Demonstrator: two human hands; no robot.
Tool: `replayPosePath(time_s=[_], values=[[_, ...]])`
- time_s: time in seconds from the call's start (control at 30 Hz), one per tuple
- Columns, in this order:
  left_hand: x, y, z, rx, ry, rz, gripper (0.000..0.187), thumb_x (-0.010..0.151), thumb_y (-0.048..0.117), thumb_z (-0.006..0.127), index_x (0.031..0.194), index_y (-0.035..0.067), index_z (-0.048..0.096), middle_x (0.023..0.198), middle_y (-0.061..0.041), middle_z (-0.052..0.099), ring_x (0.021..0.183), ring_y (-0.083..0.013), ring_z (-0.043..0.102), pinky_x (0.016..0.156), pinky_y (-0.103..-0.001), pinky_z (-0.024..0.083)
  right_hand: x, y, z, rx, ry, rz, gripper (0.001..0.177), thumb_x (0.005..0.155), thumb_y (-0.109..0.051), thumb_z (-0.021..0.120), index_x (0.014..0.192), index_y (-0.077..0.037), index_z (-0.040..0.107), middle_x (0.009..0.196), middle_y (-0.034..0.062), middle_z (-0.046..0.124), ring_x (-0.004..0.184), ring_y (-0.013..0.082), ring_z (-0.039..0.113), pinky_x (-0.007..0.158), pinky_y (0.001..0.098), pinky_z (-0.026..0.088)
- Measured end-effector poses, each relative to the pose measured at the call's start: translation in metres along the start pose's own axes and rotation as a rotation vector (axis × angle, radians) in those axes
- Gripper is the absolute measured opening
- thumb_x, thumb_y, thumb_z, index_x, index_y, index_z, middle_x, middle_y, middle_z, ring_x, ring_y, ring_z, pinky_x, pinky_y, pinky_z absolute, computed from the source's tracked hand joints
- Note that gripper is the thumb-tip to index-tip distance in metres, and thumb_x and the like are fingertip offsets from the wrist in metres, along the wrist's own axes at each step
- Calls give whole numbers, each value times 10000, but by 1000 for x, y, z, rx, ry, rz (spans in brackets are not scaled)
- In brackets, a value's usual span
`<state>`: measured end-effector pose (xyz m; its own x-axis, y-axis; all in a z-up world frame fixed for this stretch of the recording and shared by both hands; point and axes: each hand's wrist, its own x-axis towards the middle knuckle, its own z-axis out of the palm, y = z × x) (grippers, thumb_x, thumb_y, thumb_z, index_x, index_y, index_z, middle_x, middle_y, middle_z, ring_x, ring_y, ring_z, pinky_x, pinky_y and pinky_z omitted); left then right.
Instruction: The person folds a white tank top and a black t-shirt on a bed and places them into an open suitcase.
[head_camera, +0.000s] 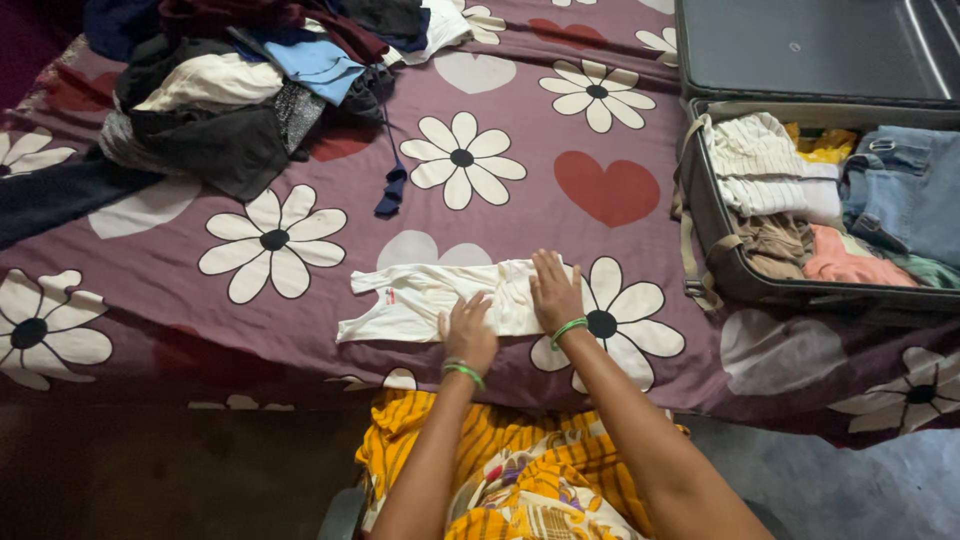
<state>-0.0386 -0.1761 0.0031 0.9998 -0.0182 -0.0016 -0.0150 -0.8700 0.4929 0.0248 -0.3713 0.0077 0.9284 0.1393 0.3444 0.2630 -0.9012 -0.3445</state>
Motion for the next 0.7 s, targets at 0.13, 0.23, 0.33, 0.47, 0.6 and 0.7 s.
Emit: replayPosePath(time_s=[0.13, 0.23, 0.33, 0.47, 0.6, 0.7], values=[[28, 48, -7, 5, 90, 290, 586, 937, 257, 550, 1516, 231, 463, 1633, 54, 400, 1563, -201, 239, 1270, -594, 103, -3, 17, 15, -121, -94, 19, 520, 1062, -333, 403, 1544, -139, 401, 1636, 66, 351, 1535, 240, 264, 1175, 669, 173], [50, 69, -2, 26, 6, 354, 595, 981, 324, 503, 1556, 208, 403, 1639, 31, 346, 1551, -233, 198, 1233, -597, 99, -9, 33, 28, -100, -162, 49, 521, 1077, -271, 377, 1584, -151, 359, 1662, 37, 306, 1555, 202, 209, 1197, 668, 144], [50, 65, 1, 103, -80, 284, 622, 986, 423, 458, 1573, 241, 361, 1661, 45, 283, 1547, -242, 165, 1220, -564, 102, -18, 35, 27, -221, -193, 46, 627, 976, -250, 415, 1598, -200, 345, 1690, -21, 285, 1570, 145, 207, 1212, 634, 153], [47, 53, 5, 125, -81, 222, 633, 1008, 530, 422, 1570, 248, 350, 1672, 61, 257, 1557, -237, 157, 1239, -516, 111, -16, 23, 19, -212, -211, 80, 603, 1013, -356, 398, 1589, -194, 323, 1683, -24, 258, 1550, 152, 201, 1212, 617, 123], [46, 47, 17, 140, 19, 258, 634, 1001, 506, 429, 1579, 253, 367, 1666, 63, 287, 1551, -240, 193, 1233, -517, 139, -16, 17, 12, -193, -229, 119, 584, 1043, -390, 383, 1594, -212, 307, 1690, -44, 241, 1559, 140, 199, 1234, 601, 113], [47, 44, 23, 156, 44, 268, 603, 1016, 479, 434, 1578, 267, 380, 1666, 57, 297, 1555, -242, 216, 1234, -521, 151, -12, 14, 8, -218, -263, 117, 614, 1035, -409, 359, 1610, -213, 267, 1701, -47, 208, 1558, 140, 180, 1232, 592, 101]])
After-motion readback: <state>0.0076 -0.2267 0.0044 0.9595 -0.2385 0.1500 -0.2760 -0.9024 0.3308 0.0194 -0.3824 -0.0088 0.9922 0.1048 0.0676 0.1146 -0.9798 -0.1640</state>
